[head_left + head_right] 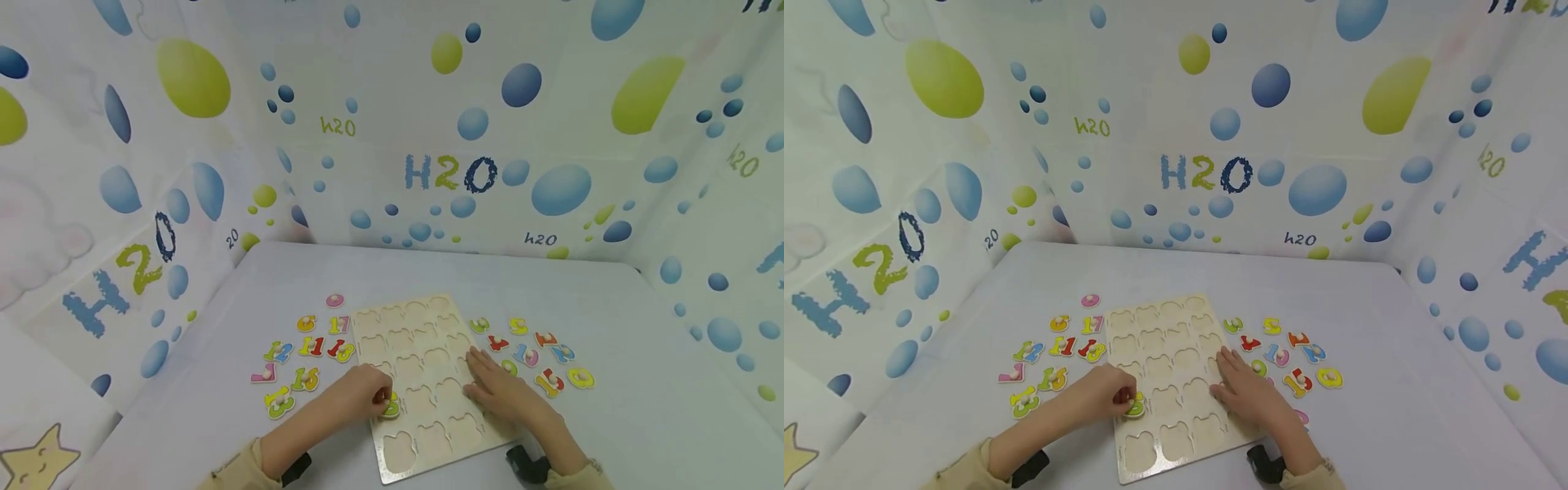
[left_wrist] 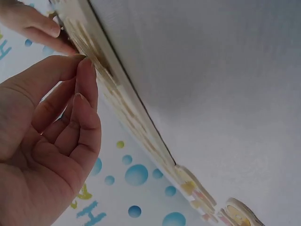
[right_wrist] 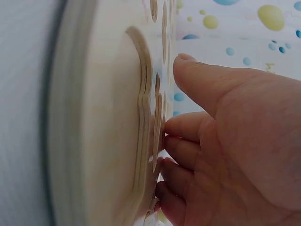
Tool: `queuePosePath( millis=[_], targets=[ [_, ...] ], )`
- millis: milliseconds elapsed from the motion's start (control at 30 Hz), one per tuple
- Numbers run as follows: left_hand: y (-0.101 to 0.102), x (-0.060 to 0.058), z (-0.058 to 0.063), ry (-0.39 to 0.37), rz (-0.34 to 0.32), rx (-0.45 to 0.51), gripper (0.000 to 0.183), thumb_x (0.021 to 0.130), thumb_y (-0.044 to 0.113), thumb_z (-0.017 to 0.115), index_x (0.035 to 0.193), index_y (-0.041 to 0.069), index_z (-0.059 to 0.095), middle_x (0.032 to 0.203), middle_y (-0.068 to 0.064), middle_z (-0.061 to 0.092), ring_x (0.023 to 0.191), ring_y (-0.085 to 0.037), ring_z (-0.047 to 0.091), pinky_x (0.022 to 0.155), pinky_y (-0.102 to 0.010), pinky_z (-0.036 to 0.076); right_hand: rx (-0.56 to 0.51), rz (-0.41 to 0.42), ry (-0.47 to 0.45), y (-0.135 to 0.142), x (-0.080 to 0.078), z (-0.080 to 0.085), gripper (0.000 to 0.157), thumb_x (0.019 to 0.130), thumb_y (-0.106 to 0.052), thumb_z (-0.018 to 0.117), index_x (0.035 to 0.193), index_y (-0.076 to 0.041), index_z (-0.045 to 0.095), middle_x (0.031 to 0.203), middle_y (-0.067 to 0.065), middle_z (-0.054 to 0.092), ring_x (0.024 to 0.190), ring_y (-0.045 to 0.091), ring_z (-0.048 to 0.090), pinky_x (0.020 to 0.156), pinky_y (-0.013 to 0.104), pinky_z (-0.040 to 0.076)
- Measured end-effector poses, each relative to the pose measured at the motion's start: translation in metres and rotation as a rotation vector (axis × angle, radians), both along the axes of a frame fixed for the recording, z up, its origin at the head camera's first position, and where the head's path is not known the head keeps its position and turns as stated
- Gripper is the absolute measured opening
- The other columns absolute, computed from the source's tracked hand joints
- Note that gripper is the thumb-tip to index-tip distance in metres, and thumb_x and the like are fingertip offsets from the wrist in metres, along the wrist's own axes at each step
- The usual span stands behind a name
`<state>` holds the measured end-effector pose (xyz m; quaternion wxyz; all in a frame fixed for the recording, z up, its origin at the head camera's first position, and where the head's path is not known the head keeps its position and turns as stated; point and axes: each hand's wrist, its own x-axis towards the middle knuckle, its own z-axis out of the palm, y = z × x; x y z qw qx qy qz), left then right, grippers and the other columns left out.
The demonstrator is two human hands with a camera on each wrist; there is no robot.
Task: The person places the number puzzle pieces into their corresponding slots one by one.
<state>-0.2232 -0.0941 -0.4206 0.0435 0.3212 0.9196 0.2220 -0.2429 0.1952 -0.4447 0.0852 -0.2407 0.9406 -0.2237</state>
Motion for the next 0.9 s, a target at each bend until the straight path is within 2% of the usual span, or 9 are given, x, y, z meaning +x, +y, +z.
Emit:
queuePosePath(
  millis=[167, 433, 667, 900],
  targets=[
    [-0.002, 0.002, -0.001, 0.007, 0.0, 0.006, 0.017, 0.075, 0.002, 0.073, 0.068, 0.011, 0.062, 0.059, 0.011, 0.046, 0.057, -0.003, 0.041, 0.052, -0.017, 0.038, -0.005, 0.003, 0.006, -0.005, 0.0, 0.002, 0.064, 0.095, -0.035, 0.054, 0.143, 0.001, 0.033, 0.15, 0.015, 0.026, 0.137, 0.033, 0.018, 0.103, 0.054, 0.023],
    [-0.002, 0.005, 0.004, -0.013, 0.019, -0.012, 0.014, 0.073, -0.001, 0.071, 0.069, 0.01, 0.063, 0.059, 0.011, 0.047, 0.053, -0.001, 0.041, 0.05, -0.016, 0.038, -0.002, 0.0, 0.015, -0.01, -0.004, 0.005, 0.064, 0.095, -0.035, 0.054, 0.143, 0.002, 0.034, 0.149, 0.016, 0.026, 0.136, 0.033, 0.019, 0.103, 0.054, 0.023],
    [-0.003, 0.007, 0.004, -0.011, 0.039, -0.016, 0.017, 0.076, 0.0, 0.073, 0.068, 0.011, 0.063, 0.059, 0.011, 0.047, 0.054, -0.002, 0.041, 0.05, -0.016, 0.038, -0.014, 0.004, 0.013, -0.013, -0.007, 0.004, 0.064, 0.095, -0.036, 0.054, 0.143, 0.001, 0.034, 0.149, 0.017, 0.027, 0.136, 0.035, 0.019, 0.102, 0.054, 0.023],
    [0.005, 0.011, -0.002, -0.045, 0.021, -0.015, 0.013, 0.079, 0.003, 0.072, 0.073, 0.012, 0.063, 0.06, 0.012, 0.046, 0.055, -0.001, 0.042, 0.051, -0.016, 0.038, -0.01, -0.016, -0.001, -0.002, 0.002, -0.003, 0.065, 0.094, -0.038, 0.054, 0.142, 0.002, 0.035, 0.148, 0.019, 0.027, 0.135, 0.037, 0.02, 0.102, 0.054, 0.023]
  ],
)
